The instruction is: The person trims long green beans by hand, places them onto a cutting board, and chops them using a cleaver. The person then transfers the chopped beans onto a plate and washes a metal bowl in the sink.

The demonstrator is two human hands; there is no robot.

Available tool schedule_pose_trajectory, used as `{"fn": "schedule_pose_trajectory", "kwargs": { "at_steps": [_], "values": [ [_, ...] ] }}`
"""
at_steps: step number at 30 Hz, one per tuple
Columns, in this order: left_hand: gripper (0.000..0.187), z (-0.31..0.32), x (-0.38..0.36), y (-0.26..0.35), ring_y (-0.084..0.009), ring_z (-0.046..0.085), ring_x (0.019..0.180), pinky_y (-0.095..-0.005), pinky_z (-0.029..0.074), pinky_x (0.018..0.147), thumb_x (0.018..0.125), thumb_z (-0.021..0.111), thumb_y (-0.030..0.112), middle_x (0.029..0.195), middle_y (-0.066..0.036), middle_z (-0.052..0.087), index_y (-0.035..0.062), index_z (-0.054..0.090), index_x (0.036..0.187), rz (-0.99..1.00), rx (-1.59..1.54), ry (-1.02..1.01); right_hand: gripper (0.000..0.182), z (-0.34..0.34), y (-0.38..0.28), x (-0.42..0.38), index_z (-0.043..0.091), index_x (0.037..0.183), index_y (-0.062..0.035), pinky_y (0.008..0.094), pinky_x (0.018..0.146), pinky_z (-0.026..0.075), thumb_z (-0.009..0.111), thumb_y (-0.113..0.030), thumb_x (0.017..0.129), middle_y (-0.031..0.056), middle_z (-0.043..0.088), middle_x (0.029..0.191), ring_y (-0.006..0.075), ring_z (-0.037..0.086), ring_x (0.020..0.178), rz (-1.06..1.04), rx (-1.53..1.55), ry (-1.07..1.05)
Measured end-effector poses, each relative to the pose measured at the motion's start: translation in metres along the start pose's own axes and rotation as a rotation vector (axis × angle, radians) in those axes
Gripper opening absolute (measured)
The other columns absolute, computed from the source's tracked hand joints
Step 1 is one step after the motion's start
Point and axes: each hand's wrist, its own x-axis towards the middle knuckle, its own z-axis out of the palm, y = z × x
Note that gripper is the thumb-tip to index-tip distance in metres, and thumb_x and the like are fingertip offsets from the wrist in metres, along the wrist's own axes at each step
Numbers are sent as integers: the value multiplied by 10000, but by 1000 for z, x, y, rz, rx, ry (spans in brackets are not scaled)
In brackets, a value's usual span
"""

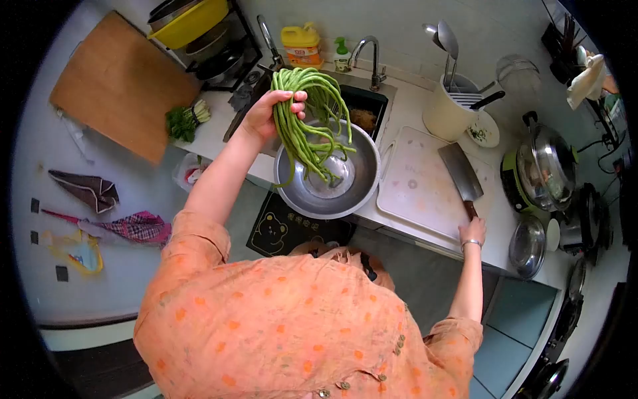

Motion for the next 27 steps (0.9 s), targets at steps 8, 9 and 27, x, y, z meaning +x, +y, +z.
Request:
{"fn": "schedule_pose_trajectory", "kwargs": {
  "at_steps": [8, 9, 27],
  "values": [
    [245, 43, -6, -4, -83, 472, 669, -286, 446, 687, 814, 491, 98, 874, -35, 446, 6, 392, 1019, 213, -151, 76, 466, 11, 35, 11, 481, 1055, -13, 397, 853, 428, 711, -186, 689, 166, 478, 1076, 335, 469, 1031, -123, 66, 115],
    [250, 49, -8, -6, -82, 470, 667, -283, 446, 683, 810, 493, 95, 871, -36, 444, 6, 391, 1020, 243, -167, 82, 454, 12, 41, 12, 482, 1043, -10, 402, 854, 424, 709, -180, 688, 173, 479, 1067, 341, 470, 1021, -141, 92, 104],
    [213, 87, -18, -18, -103, 479, 676, -282, 438, 689, 795, 487, 105, 854, -46, 456, -16, 432, 962, 387, -105, 87, 349, 30, 78, 54, 497, 928, -7, 430, 751, 453, 677, -186, 688, 182, 559, 891, 366, 547, 842, -324, 159, 43]
  ]
}}
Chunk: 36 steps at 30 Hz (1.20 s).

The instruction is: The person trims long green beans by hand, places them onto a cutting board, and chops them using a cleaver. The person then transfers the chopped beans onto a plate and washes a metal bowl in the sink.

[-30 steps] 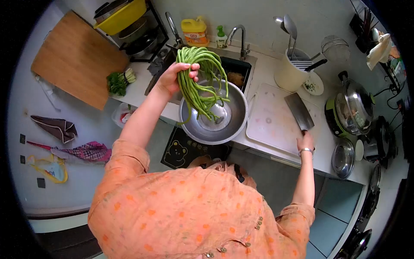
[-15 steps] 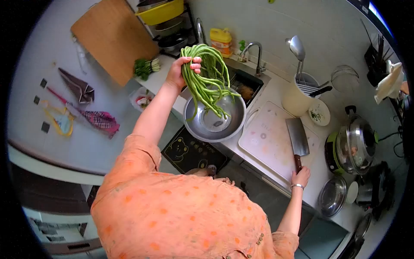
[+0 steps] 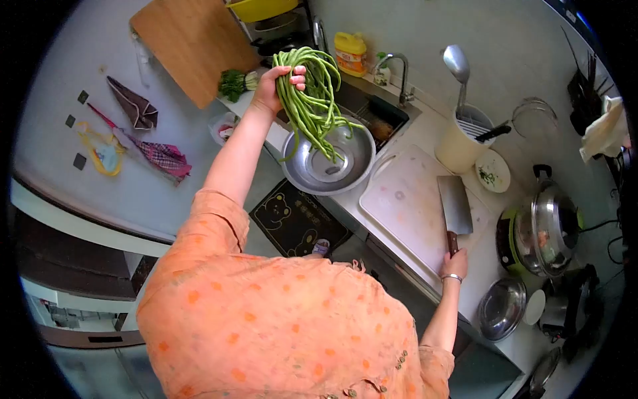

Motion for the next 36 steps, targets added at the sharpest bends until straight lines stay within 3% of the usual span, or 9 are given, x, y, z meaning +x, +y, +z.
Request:
{"fn": "schedule_pose_trajectory", "kwargs": {
  "at_steps": [5, 8, 12, 15, 16, 22, 28, 31, 36],
  "values": [
    [108, 55, 27, -59, -161, 598, 584, -307, 512, 538, 752, 589, 36, 739, -88, 609, -15, 564, 844, 92, 801, 450, 284, 21, 29, -18, 510, 880, 16, 384, 573, 453, 594, -230, 768, 129, 582, 694, 255, 552, 587, 99, 705, 62],
    [144, 65, 43, -125, -163, 597, 571, -293, 489, 541, 721, 606, 63, 754, -92, 614, -5, 570, 843, 92, 1164, 428, 155, -16, 19, -58, 466, 835, -35, 228, 394, 344, 514, -181, 857, -7, 455, 597, 73, 416, 459, 338, 1189, -128],
    [389, 58, 54, -237, -378, 585, 698, -435, 484, 643, 707, 559, 151, 753, -251, 578, -47, 453, 1025, 174, 1790, 358, 140, -67, 22, -109, 393, 835, -83, 198, 362, 300, 487, -178, 878, -16, 425, 604, 55, 378, 429, 371, 1427, -96],
    [404, 68, 61, -339, -346, 609, 706, -425, 501, 619, 715, 580, 138, 764, -222, 605, -72, 470, 1042, -7, 2116, 244, 143, -88, 35, -134, 372, 852, -90, 199, 357, 295, 485, -174, 881, -13, 419, 614, 55, 372, 424, 356, 1475, -29],
    [416, 74, 63, -370, -350, 609, 738, -421, 500, 630, 704, 590, 127, 816, -223, 604, -66, 463, 1050, -179, 2119, 183, 144, -94, 37, -140, 369, 863, -90, 202, 355, 292, 488, -168, 878, -11, 416, 617, 55, 369, 424, 336, 1491, 5],
    [230, 38, 43, -502, -323, 610, 698, -435, 473, 572, 739, 549, 137, 757, -152, 611, 31, 478, 930, -67, 2115, -79, 178, -111, 55, -168, 396, 969, -64, 212, 362, 315, 526, -117, 860, 14, 424, 673, 75, 385, 435, 279, 1485, 60],
    [184, 37, 43, -487, -347, 608, 691, -443, 475, 559, 770, 477, 93, 763, -175, 608, 18, 472, 938, -39, 2051, -284, 277, -94, 33, -160, 438, 1039, -31, 236, 594, 449, 564, 3, 796, 28, 501, 775, 94, 490, 637, 42, 1409, 234],
    [354, 29, 46, -483, -313, 615, 764, -430, 477, 630, 639, 661, 141, 794, -155, 624, 27, 507, 937, -148, 2033, -193, 99, -94, 26, -128, 482, 874, -29, 217, 514, 420, 557, -14, 811, 11, 497, 705, 80, 478, 568, 225, 1361, 20],
    [243, 27, 32, -465, -320, 611, 756, -422, 480, 630, 655, 607, 103, 813, -165, 614, 17, 540, 872, -242, 2080, -31, 154, -66, 10, -109, 442, 800, -60, 232, 394, 372, 571, -131, 846, 6, 461, 589, 81, 423, 433, 356, 1386, -58]
  ]
}}
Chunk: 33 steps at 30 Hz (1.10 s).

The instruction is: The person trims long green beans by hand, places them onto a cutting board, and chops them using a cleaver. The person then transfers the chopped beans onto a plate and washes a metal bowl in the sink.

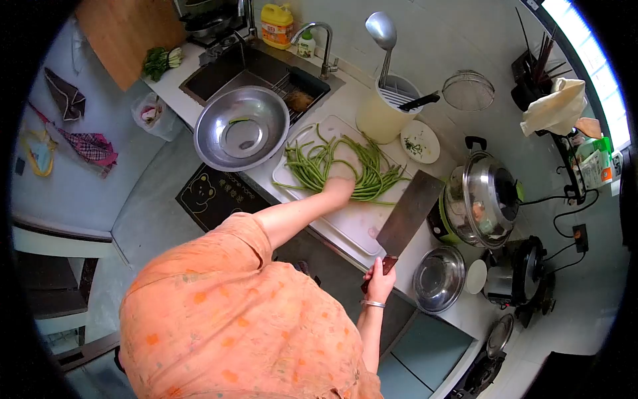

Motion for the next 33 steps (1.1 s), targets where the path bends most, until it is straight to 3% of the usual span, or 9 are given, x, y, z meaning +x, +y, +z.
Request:
{"fn": "schedule_pose_trajectory", "kwargs": {
  "at_steps": [10, 16, 18, 20, 23, 26, 28, 29, 33],
  "values": [
    [177, 5, -21, -2, -288, 542, 831, -400, 445, 691, 647, 555, 100, 855, -129, 534, 21, 559, 805, 193, 63, 57, 149, 5, 3, -29, 427, 853, -32, 258, 383, 403, 525, -143, 867, 23, 476, 580, 101, 454, 427, 344, -132, 89],
    [186, 12, -23, -18, -269, 542, 840, -407, 428, 689, 701, 513, 144, 861, -82, 536, 63, 555, 863, 614, -32, 110, 199, 27, -20, 20, 460, 859, -25, 286, 425, 417, 587, -174, 819, 51, 514, 621, 126, 505, 484, 248, -483, -60],
    [193, 6, -16, -22, -260, 543, 843, -418, 430, 706, 708, 507, 149, 857, -73, 536, 81, 556, 882, 678, 31, 80, 255, 8, 4, 55, 496, 864, -8, 333, 491, 436, 630, -204, 773, 95, 548, 647, 191, 543, 530, 58, -693, -76],
    [203, 3, -12, -22, -252, 544, 846, -429, 433, 722, 714, 501, 154, 853, -64, 535, 99, 558, 901, 738, 98, 52, 231, -11, 15, 83, 468, 879, -22, 276, 371, 393, 615, -175, 787, 25, 483, 555, 120, 464, 412, -154, -889, -115],
    [225, 2, -10, -21, -234, 545, 823, -477, 411, 821, 725, 484, 147, 831, -46, 530, 112, 569, 930, 751, 182, 94, 223, -6, -24, 77, 476, 866, -20, 269, 374, 401, 611, -180, 790, 29, 494, 562, 116, 476, 420, 22, -842, -118],
    [445, -22, -20, -29, -280, 525, 975, -572, 313, 930, 684, 576, 181, 985, -72, 541, 135, 516, 1122, 687, 171, 32, 227, -7, -32, 73, 510, 815, 2, 320, 434, 417, 629, -186, 771, 67, 537, 584, 162, 522, 470, 40, -792, -90],
    [857, -56, -36, -39, -328, 392, 1191, -625, 203, 982, 548, 735, 245, 1225, -119, 452, 164, 347, 1308, 640, 140, -2, 211, -8, -36, 66, 492, 810, 1, 301, 403, 395, 615, -169, 783, 45, 510, 566, 135, 493, 445, 31, -775, -106],
    [1206, -20, -32, -63, -326, 218, 1308, -660, 144, 980, 336, 844, 327, 1348, -153, 327, 196, 233, 1368, 682, 196, 44, 205, -8, -37, 63, 485, 814, -6, 290, 388, 382, 611, -165, 787, 39, 498, 558, 126, 479, 432, 38, -753, -106],
    [1079, -75, -18, -82, -316, 261, 1282, -636, 165, 993, 388, 831, 313, 1324, -79, 371, 223, 314, 1331, 718, 359, -245, 195, -20, -23, 59, 465, 828, -24, 266, 360, 356, 600, -162, 796, 18, 470, 540, 109, 451, 408, 64, -674, -108]
  ]
}}
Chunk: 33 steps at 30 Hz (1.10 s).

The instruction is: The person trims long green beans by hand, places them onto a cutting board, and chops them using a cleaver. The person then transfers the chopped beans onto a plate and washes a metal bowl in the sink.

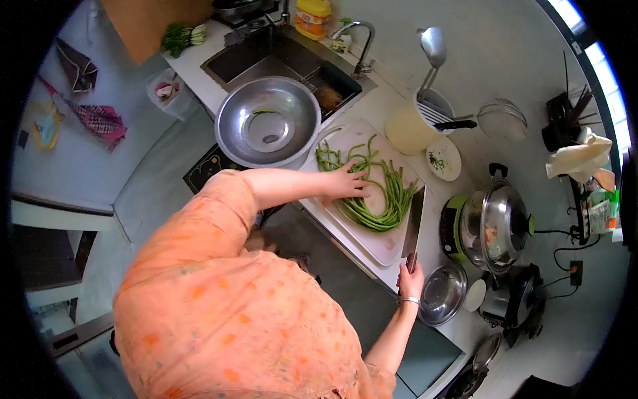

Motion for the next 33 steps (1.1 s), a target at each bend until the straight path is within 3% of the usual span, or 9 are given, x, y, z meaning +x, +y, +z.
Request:
{"fn": "schedule_pose_trajectory", "kwargs": {
  "at_steps": [4, 6, 9, 15, 19, 21, 22, 25, 33],
  "values": [
    [855, 28, 42, -27, -284, 369, 1198, -617, 173, 1003, 379, 820, 283, 1185, -47, 489, 221, 507, 1172, 81, -14, -48, 192, -1, -2, -14, 472, 827, -23, 259, 368, 352, 602, -161, 794, 13, 459, 540, 103, 445, 417, 1, 50, 66],
    [473, 36, 58, -23, -253, 446, 1102, -609, 176, 1007, 533, 741, 238, 1025, -24, 554, 216, 610, 988, 152, 102, -95, 177, -3, -2, -21, 473, 811, -21, 249, 379, 348, 601, -143, 796, 9, 458, 548, 98, 437, 425, -47, 15, 128],
    [265, 17, 40, -12, -249, 469, 1076, -616, 171, 1007, 690, 592, 180, 972, -33, 567, 219, 629, 950, 149, 84, 88, 126, -2, -13, -38, 456, 834, -33, 238, 375, 337, 562, -99, 824, 2, 447, 554, 89, 411, 413, -108, 105, 138],
    [402, 43, 11, -7, -353, 370, 1205, -634, 146, 1003, 762, 512, 155, 1235, -96, 456, 194, 489, 1162, -15, 32, 607, 96, 24, -40, -55, 444, 872, -45, 215, 385, 345, 529, -84, 850, -3, 434, 580, 74, 408, 429, -68, 356, 73],
    [439, -4, -55, -30, -323, 433, 1151, -446, 354, 960, 720, 575, 112, 1206, -123, 474, 139, 502, 1151, -144, -387, 588, 107, 61, -62, -65, 453, 928, -37, 217, 399, 366, 521, -57, 847, 6, 455, 628, 85, 433, 453, -166, 445, 118],
    [286, -31, -108, -56, -295, 528, 1006, -370, 440, 834, 720, 580, 98, 1048, -135, 552, 84, 596, 1006, -429, -510, 419, 113, 92, -71, -72, 446, 921, -54, 220, 435, 407, 537, -51, 853, 6, 469, 664, 88, 449, 498, -240, 469, 260],
    [155, -5, -126, -79, -306, 562, 885, -391, 457, 749, 733, 570, 100, 887, -144, 583, 47, 639, 861, -613, -592, 548, 118, 109, -70, -71, 451, 918, -56, 225, 461, 419, 546, -48, 849, 6, 477, 677, 90, 457, 515, -299, 535, 286],
    [169, 44, -189, -149, -371, 577, 807, -443, 461, 699, 726, 529, 73, 933, -188, 590, 29, 639, 847, -1037, -581, 416, 95, 148, -101, -77, 475, 856, -57, 243, 482, 414, 568, -52, 842, 10, 476, 635, 100, 457, 516, -170, 615, 274],
    [140, 76, -209, -208, -355, 582, 824, -433, 480, 706, 731, 512, 69, 920, -214, 552, -10, 613, 788, -904, -194, 276, 120, 199, -122, -79, 469, 812, -56, 221, 388, 355, 588, -43, 818, 11, 475, 599, 79, 412, 430, -166, 746, 288]
  ]
}}
